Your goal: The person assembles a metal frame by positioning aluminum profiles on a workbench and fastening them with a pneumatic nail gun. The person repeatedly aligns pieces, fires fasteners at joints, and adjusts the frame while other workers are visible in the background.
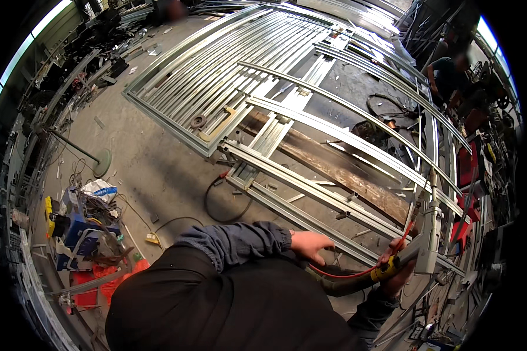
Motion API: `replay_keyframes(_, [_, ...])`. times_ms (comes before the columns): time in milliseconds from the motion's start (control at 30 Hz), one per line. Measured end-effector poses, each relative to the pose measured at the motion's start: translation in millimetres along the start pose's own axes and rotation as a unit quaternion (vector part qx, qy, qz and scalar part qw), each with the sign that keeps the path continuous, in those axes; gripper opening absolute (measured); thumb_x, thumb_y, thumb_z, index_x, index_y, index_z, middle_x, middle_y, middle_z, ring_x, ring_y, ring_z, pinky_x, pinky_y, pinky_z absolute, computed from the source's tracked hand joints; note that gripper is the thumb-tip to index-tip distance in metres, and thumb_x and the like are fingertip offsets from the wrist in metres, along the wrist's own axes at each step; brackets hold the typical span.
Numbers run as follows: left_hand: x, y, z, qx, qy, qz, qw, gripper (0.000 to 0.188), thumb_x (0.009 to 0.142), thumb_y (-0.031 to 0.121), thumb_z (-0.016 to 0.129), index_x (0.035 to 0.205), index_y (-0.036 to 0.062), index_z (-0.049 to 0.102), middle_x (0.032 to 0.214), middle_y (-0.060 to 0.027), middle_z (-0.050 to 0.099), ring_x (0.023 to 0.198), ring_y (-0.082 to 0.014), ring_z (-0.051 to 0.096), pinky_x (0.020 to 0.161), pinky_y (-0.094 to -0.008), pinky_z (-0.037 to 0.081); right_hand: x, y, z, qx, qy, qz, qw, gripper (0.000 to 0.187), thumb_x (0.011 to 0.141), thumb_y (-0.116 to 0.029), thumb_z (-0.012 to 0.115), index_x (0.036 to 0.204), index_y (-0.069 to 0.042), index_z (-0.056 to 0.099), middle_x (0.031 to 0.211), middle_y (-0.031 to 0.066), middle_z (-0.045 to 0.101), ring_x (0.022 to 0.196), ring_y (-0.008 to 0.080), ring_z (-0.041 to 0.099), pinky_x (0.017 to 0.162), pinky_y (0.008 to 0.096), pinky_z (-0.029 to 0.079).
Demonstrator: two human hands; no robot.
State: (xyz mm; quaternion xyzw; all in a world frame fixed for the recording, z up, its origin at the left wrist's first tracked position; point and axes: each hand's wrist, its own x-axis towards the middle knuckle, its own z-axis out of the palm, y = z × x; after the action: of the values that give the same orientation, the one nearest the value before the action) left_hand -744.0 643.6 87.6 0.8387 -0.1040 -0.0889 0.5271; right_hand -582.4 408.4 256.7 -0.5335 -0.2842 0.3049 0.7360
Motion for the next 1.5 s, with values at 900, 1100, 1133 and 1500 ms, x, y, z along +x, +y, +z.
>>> replay_keyframes(900, [-214,-239,-267,0.374,0.215,-0.1,0.897,0.048,0.086,0.033,0.084,0.128,0.0153,0.069,0.114,-0.0099,0.06,0.116,-0.0311,0.057,0.096,-0.0459,0.045,-7,158,288,0.004,0.153,0.255,0.955,0.048,0.111,-0.026,0.063,0.152,-0.006,0.048,0.119,0.0094,0.07,0.083,0.0154,0.07,0.075,0.0324,0.06])
replay_keyframes(1100, [-212,-248,-261,0.378,0.203,-0.145,0.891,0.049,0.086,0.035,0.084,0.126,0.012,0.067,0.116,-0.0099,0.061,0.117,-0.0315,0.056,0.1,-0.0477,0.044,9,160,291,-0.024,0.125,0.25,0.96,0.044,0.112,-0.024,0.061,0.15,-0.005,0.05,0.12,0.0099,0.07,0.083,0.015,0.07,0.076,0.0321,0.06])
replay_keyframes(1133, [-211,-251,-257,0.383,0.21,-0.15,0.887,0.05,0.086,0.036,0.084,0.126,0.0115,0.067,0.117,-0.0099,0.061,0.117,-0.0318,0.055,0.101,-0.0483,0.044,12,161,287,-0.028,0.12,0.242,0.962,0.044,0.112,-0.024,0.061,0.15,-0.005,0.05,0.12,0.0102,0.071,0.083,0.0151,0.07,0.076,0.0322,0.06])
replay_keyframes(1500, [-211,-270,-239,0.375,0.249,-0.133,0.883,0.048,0.088,0.031,0.08,0.126,0.0104,0.06,0.121,-0.0124,0.055,0.121,-0.0346,0.051,0.108,-0.0504,0.038,32,176,230,-0.045,0.081,0.244,0.965,0.05,0.112,-0.048,0.058,0.135,-0.003,0.055,0.117,0.011,0.073,0.084,0.0173,0.071,0.076,0.0338,0.06])
